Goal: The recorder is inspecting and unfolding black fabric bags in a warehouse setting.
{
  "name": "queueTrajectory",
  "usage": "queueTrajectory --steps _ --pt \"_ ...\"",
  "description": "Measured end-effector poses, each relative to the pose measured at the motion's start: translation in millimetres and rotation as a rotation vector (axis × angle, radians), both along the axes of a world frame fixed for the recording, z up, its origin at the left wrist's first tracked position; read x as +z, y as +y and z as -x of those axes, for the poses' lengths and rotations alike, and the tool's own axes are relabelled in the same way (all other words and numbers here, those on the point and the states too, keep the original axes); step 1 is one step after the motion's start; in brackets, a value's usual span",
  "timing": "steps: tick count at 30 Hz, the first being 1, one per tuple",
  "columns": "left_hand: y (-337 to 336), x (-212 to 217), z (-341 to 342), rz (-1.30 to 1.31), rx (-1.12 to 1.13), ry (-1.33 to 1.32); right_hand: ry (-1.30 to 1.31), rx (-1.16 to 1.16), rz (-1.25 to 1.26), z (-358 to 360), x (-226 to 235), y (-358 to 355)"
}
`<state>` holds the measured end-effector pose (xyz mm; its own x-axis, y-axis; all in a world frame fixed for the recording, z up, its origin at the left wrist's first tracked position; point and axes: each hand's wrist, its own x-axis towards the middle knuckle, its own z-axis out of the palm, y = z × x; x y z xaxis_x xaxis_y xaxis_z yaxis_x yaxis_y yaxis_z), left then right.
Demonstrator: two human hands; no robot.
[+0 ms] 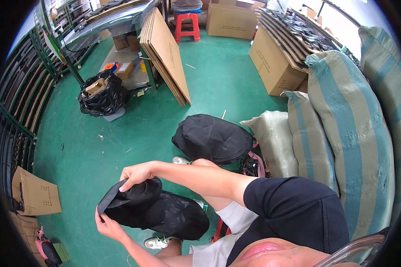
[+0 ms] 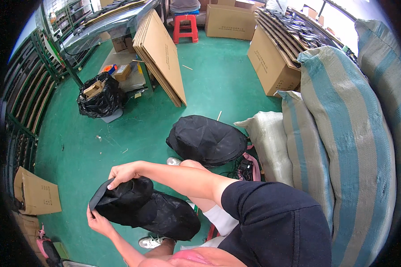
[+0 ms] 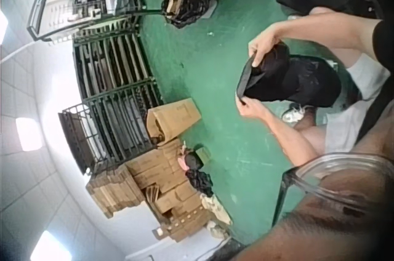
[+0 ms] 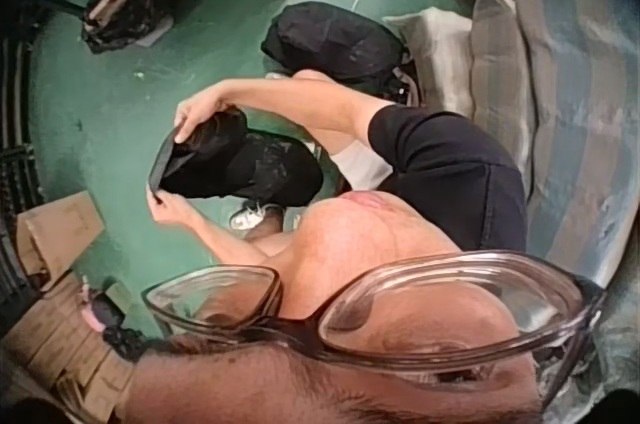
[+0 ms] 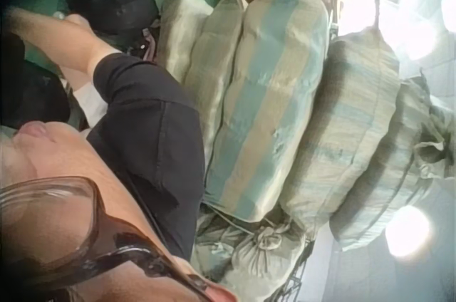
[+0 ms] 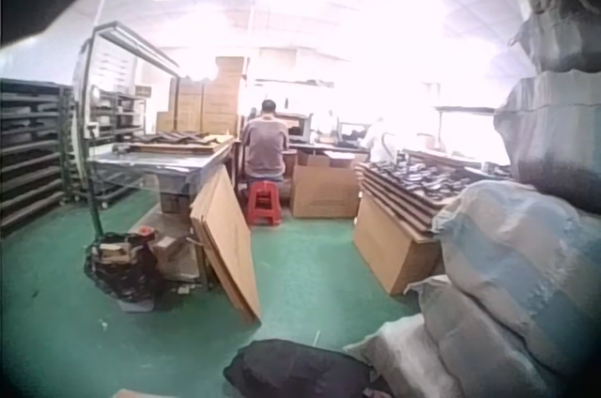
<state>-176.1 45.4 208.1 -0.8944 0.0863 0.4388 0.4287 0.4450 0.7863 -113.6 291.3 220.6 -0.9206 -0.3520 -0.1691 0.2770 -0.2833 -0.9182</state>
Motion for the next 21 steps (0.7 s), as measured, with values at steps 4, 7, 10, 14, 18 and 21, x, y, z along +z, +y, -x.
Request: queueTrajectory --steps 4,7,10,14,18,21 --pt "-29 -20 26 -0.406 -0.360 -0.380 -0.008 -0.014 0.091 1 -2 -1" --pt "-24 15 6 -0.670 -0.638 -0.676 0.004 -0.059 0.016 0 -5 12" --pt "-42 9 9 -0.691 -0.665 -0.772 0.059 -0.063 -0.046 2 -10 13" --pt "-50 -3 13 -0.768 -0.632 -0.901 0.092 0.074 -0.031 0 -13 11" --pt "-56 1 11 -0.784 -0.677 -0.942 0.039 0.207 0.237 -5 -4 14" --pt "-36 17 -8 -0.675 -0.774 -0.877 0.031 0.207 0.546 -10 -5 14"
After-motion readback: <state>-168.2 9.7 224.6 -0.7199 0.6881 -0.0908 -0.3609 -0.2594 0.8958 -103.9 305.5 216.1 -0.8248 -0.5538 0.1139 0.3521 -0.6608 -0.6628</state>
